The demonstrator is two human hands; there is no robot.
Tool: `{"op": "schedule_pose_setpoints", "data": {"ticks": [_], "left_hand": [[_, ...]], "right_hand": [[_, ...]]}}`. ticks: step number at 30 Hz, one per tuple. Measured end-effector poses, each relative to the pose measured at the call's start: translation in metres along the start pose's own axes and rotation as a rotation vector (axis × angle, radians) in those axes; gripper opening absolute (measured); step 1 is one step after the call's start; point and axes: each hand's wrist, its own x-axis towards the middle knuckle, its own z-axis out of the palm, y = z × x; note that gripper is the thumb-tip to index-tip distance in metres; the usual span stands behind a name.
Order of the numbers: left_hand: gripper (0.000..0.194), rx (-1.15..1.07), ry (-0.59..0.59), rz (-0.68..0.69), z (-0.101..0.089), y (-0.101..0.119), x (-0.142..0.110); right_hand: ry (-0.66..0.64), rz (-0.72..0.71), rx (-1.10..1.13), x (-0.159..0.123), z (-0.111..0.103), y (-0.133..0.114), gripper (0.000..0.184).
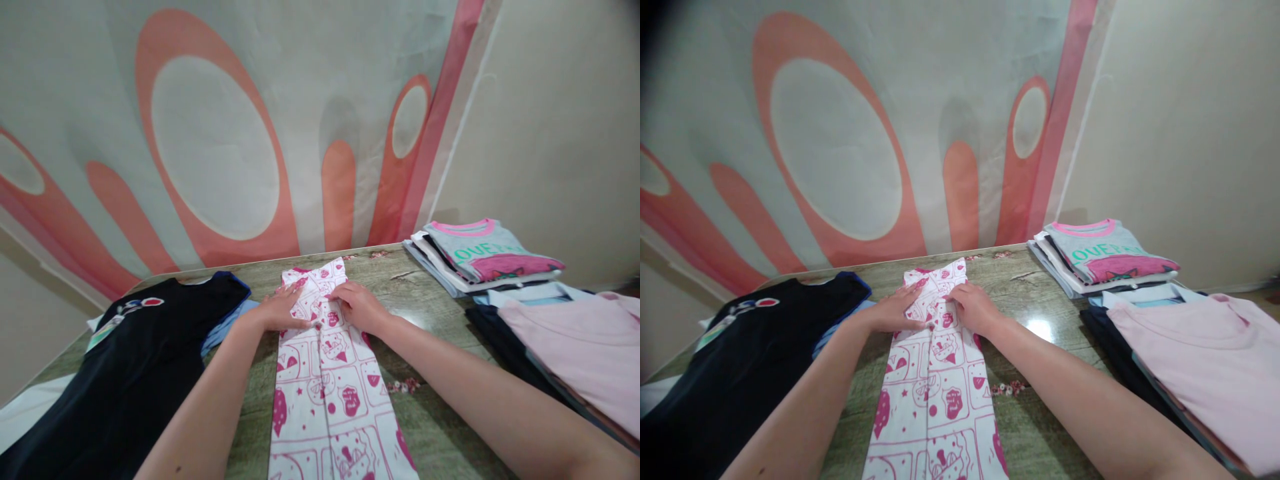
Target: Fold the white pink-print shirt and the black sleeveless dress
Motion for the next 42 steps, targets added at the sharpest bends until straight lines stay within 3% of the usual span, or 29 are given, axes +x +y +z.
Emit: {"op": "schedule_pose_setpoints", "data": {"ticks": [2, 4, 7, 9, 14, 20, 24, 28, 32, 38, 42], "left_hand": [[0.111, -0.017, 0.022, 0.042, -0.004, -0.008, -0.001], [0.093, -0.027, 0.158, 0.045, -0.005, -0.015, 0.003], [0.058, -0.011, 0.420, -0.122, -0.003, -0.024, 0.010], [0.047, 0.028, 0.485, -0.259, 0.000, -0.029, 0.013], [0.044, 0.001, 0.516, -0.363, 0.009, -0.041, 0.017], [0.034, -0.218, 0.501, -0.308, 0.013, -0.050, 0.023], [0.027, -0.371, 0.607, -0.261, 0.012, -0.040, 0.024], [0.052, -0.529, 0.623, -0.240, 0.007, -0.026, 0.018], [0.076, -0.659, 0.523, -0.058, -0.001, -0.015, 0.008], [0.051, -1.007, 0.621, -0.095, 0.001, -0.005, 0.014], [0.047, -1.126, 0.596, -0.121, 0.008, 0.003, 0.023]], "right_hand": [[0.011, -0.036, 0.006, 0.000, 0.000, -0.004, 0.039], [0.017, -0.074, 0.014, 0.000, 0.000, -0.007, 0.040], [-0.013, -0.134, 0.037, 0.001, -0.002, -0.014, 0.038], [-0.038, -0.179, 0.068, 0.001, -0.005, -0.018, 0.038], [-0.085, -0.261, 0.134, 0.001, -0.007, -0.024, 0.038], [-0.118, -0.251, 0.133, 0.000, -0.006, -0.025, 0.039], [-0.121, -0.244, 0.123, 0.000, -0.007, -0.026, 0.040], [-0.122, -0.242, 0.117, 0.000, -0.007, -0.026, 0.039], [-0.125, -0.246, 0.106, 0.000, -0.008, -0.025, 0.040], [-0.152, -0.289, 0.078, 0.001, -0.012, -0.030, 0.039], [-0.181, -0.294, 0.019, 0.001, -0.013, -0.033, 0.041]]}}
